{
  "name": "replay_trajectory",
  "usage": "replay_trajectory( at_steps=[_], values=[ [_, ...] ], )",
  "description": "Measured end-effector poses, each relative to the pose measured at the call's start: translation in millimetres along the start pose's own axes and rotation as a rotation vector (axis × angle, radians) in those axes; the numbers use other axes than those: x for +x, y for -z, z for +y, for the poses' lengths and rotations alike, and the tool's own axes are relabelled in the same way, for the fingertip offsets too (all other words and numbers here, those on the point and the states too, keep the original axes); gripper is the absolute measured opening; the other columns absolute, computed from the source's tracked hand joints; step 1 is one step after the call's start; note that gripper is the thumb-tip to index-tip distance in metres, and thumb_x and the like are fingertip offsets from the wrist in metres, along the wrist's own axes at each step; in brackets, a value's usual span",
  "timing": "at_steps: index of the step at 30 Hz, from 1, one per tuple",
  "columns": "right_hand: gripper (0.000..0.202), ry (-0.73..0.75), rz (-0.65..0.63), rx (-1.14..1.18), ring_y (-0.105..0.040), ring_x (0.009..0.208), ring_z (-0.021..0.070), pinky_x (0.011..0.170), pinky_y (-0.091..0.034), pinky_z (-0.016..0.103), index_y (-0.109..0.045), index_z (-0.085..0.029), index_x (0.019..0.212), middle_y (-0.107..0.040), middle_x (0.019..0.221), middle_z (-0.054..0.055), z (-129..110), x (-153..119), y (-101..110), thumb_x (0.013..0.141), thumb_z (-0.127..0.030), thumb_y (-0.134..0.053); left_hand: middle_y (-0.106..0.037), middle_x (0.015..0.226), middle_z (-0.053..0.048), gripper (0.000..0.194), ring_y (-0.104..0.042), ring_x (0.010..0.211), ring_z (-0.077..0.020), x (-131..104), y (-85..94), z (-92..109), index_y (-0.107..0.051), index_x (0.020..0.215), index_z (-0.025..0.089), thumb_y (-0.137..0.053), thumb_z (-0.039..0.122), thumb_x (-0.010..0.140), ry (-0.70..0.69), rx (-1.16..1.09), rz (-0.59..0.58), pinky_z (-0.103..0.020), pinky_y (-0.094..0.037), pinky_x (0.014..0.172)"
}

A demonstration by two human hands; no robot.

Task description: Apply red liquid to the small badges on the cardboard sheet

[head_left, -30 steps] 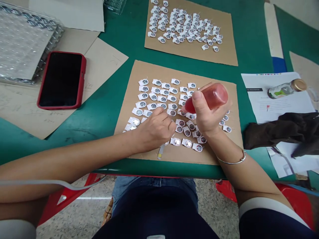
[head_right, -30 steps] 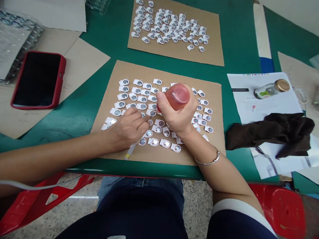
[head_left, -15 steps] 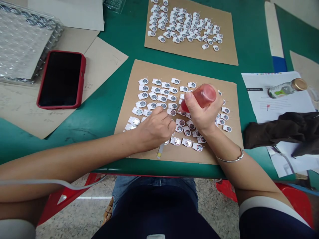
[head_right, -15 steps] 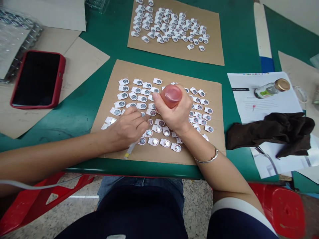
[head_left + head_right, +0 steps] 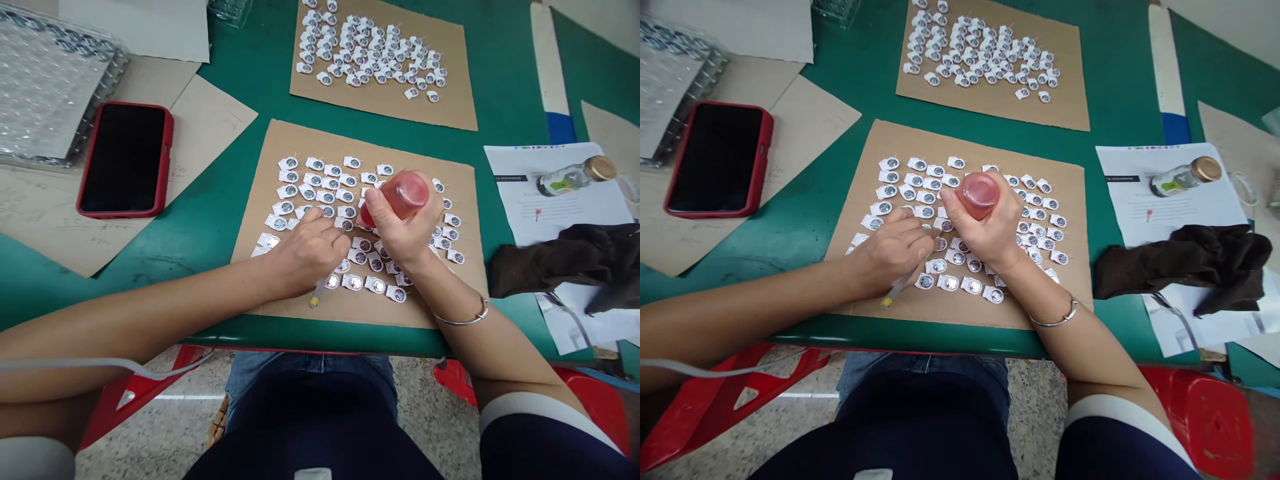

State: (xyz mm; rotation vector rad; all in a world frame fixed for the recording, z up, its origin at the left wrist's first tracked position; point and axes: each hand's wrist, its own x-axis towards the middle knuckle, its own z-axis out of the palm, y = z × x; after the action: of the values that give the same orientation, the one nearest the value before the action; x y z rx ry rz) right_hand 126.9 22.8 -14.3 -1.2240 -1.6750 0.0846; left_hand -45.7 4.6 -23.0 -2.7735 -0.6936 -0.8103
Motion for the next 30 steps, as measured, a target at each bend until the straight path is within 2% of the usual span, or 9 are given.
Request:
replay_trajectory(
  at_steps=[5,9,14,20,25,30],
  values=[
    [0.026,0.020,0.006,0.000,-0.058,0.063,0.0144,0.065,-0.051,0.038,-0.052,-0.021,0.075,-0.057,0.069,-0.001,-1.2,-1.5,-0.8,0.075,-0.044,-0.064,-0.055,0.057,-0.003,0.020,-0.050,0.059,-0.0146,-4.6,-3.7,-8.2,-0.052,0.061,0.015,-0.046,0.009,0.079,0.081,-0.089,-0.069,-0.032,-0.041,0.067],
    [0.026,0.031,0.017,0.005,-0.058,0.064,0.0145,0.065,-0.052,0.038,-0.053,-0.021,0.076,-0.057,0.069,-0.001,-0.3,-2.2,-1.6,0.075,-0.044,-0.065,-0.060,0.062,-0.003,0.011,-0.056,0.062,-0.0153,-5.8,-5.1,-13.4,-0.058,0.069,0.015,-0.050,0.012,0.076,0.151,-0.228,-0.075,-0.032,-0.043,0.068],
    [0.024,0.043,0.027,0.027,-0.058,0.061,0.0135,0.060,-0.051,0.035,-0.053,-0.021,0.075,-0.058,0.068,-0.001,-0.7,-1.2,-1.3,0.074,-0.040,-0.067,-0.062,0.065,-0.002,0.010,-0.059,0.063,-0.0147,-4.0,-2.9,-17.3,-0.059,0.068,0.015,-0.052,0.010,0.073,0.212,-0.340,-0.062,-0.032,-0.045,0.070],
    [0.022,0.050,0.027,0.040,-0.057,0.059,0.0133,0.058,-0.051,0.035,-0.054,-0.020,0.074,-0.059,0.066,-0.001,-2.1,-0.5,-0.6,0.073,-0.038,-0.067,-0.060,0.060,0.000,0.010,-0.058,0.060,-0.0143,-3.6,-2.2,-18.9,-0.060,0.070,0.016,-0.053,0.015,0.077,0.234,-0.369,-0.077,-0.033,-0.046,0.071],
    [0.022,0.047,0.016,0.029,-0.058,0.061,0.0140,0.060,-0.052,0.036,-0.054,-0.021,0.075,-0.060,0.068,-0.001,-1.8,-1.2,-0.4,0.074,-0.039,-0.066,-0.063,0.064,-0.001,0.011,-0.061,0.065,-0.0153,-0.6,2.3,-19.9,-0.062,0.075,0.015,-0.052,0.014,0.078,0.258,-0.452,-0.115,-0.035,-0.046,0.076],
    [0.024,0.031,0.002,0.005,-0.058,0.062,0.0142,0.061,-0.052,0.036,-0.054,-0.021,0.075,-0.060,0.068,0.000,-1.6,-2.1,-0.5,0.075,-0.043,-0.063,-0.065,0.064,-0.002,0.010,-0.063,0.064,-0.0159,0.7,2.4,-22.1,-0.063,0.072,0.016,-0.056,0.018,0.079,0.293,-0.476,-0.115,-0.035,-0.047,0.075]
  ],
)
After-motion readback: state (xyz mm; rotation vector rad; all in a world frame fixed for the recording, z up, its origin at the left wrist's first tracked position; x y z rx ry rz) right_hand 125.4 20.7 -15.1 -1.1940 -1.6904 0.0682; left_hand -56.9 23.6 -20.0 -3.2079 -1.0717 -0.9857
